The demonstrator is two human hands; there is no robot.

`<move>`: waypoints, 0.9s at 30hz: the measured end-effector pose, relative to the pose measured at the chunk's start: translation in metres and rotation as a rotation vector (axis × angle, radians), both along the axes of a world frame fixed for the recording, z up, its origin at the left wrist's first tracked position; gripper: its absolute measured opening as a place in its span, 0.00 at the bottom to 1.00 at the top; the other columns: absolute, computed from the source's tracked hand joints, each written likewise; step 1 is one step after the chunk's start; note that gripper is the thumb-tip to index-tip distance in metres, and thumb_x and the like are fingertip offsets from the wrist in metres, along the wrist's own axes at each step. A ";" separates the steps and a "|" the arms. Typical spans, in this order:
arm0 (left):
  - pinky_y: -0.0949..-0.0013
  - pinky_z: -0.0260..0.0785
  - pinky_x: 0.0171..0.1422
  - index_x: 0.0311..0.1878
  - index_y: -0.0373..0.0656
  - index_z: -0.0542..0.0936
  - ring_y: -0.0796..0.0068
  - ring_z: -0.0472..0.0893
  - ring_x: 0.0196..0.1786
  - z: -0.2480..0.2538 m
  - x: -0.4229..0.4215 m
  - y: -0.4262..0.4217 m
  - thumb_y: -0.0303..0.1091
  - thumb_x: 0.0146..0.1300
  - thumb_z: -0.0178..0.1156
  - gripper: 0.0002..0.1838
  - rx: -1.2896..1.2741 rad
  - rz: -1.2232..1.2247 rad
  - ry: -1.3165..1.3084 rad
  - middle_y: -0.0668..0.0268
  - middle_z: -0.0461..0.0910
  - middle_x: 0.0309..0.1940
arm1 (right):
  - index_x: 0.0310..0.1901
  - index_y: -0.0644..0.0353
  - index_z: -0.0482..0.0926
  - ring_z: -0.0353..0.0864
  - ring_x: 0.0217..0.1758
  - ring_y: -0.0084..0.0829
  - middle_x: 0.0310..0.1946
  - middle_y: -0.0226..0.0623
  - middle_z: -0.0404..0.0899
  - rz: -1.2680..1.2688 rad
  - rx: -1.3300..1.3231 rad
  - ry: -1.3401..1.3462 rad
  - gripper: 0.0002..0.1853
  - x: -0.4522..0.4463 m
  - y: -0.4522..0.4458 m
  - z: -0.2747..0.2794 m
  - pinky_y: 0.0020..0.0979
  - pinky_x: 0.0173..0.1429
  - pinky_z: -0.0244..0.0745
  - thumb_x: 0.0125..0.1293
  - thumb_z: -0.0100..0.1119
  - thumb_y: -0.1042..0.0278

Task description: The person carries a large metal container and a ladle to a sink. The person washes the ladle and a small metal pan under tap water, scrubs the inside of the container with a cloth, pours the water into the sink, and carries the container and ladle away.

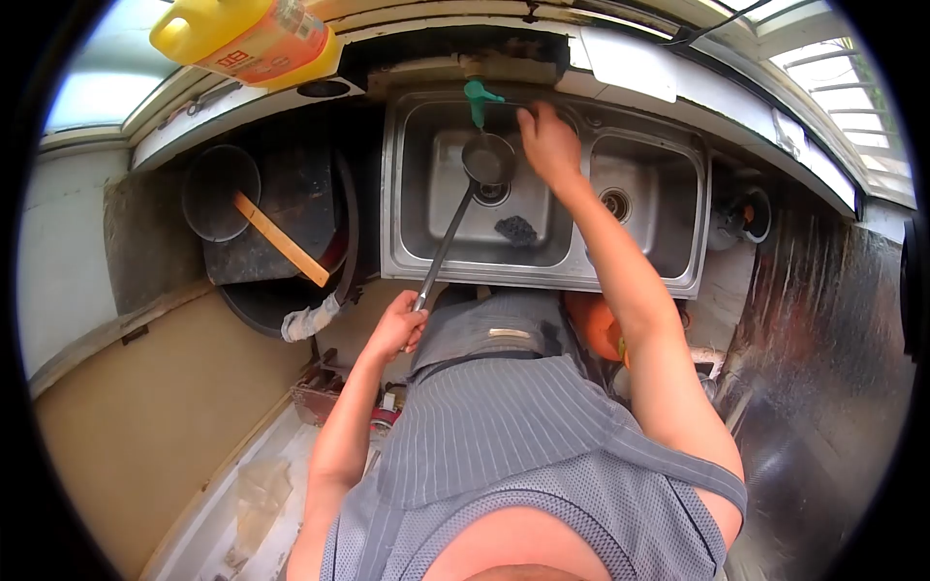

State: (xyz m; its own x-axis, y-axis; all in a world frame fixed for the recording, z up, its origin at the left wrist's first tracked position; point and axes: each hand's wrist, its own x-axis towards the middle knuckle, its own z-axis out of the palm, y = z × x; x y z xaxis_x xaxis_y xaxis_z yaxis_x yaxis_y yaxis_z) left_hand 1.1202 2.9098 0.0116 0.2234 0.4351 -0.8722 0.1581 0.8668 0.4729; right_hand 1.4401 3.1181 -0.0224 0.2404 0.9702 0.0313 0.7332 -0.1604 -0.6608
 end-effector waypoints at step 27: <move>0.77 0.55 0.17 0.82 0.55 0.53 0.85 0.58 0.14 0.030 0.010 -0.003 0.29 0.77 0.47 0.32 -0.085 -0.039 0.062 0.72 0.66 0.22 | 0.52 0.54 0.80 0.83 0.50 0.53 0.49 0.53 0.78 0.435 -0.721 -0.253 0.16 -0.009 -0.106 -0.240 0.46 0.53 0.82 0.62 0.60 0.65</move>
State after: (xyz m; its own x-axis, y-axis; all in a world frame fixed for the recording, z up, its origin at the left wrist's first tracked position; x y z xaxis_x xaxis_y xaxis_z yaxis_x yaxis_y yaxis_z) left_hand 1.1303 2.9070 0.0417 0.1829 0.3514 -0.9182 0.2190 0.8959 0.3865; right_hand 1.4309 3.0119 -0.2623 -0.0865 0.7780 -0.6223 0.9372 -0.1482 -0.3156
